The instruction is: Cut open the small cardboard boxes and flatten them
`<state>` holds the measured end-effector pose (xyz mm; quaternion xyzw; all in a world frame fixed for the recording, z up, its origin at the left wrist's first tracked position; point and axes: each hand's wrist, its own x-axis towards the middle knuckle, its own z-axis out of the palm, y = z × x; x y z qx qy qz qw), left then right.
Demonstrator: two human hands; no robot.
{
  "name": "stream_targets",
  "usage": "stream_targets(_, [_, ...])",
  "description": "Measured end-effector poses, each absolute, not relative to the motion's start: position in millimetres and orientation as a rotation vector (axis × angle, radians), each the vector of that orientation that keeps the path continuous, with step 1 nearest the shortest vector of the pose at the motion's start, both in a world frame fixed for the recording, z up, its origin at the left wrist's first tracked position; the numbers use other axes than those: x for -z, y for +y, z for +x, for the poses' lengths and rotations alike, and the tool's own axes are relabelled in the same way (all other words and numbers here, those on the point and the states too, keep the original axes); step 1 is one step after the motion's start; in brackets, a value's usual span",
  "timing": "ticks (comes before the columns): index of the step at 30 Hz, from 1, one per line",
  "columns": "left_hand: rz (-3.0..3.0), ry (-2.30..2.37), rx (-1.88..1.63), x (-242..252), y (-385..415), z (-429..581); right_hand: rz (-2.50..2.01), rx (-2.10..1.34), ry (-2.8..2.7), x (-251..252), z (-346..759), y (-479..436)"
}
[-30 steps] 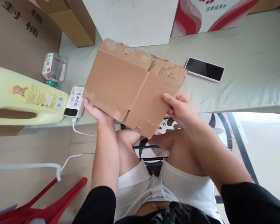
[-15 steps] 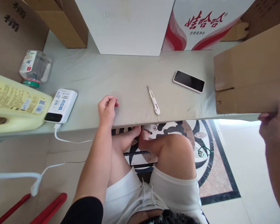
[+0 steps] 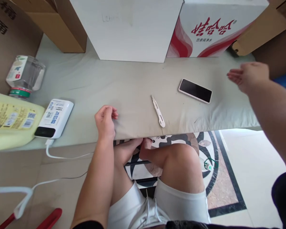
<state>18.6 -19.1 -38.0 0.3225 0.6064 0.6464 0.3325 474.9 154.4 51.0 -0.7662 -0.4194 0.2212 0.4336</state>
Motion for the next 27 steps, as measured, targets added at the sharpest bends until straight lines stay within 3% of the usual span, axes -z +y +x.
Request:
stream_targets(4, [0.804, 1.493, -1.732, 37, -23, 17, -1.962, -0.741, -0.833, -38, 441, 109])
stream_targets(11, [0.789, 1.375, -1.796, 33, -28, 13, -2.014, -0.884, -0.886, -70, 410, 64])
stream_targets(27, [0.843, 1.390, -1.706, 32, -37, -46, -1.779, -1.044, -1.721, -71, 209, 103])
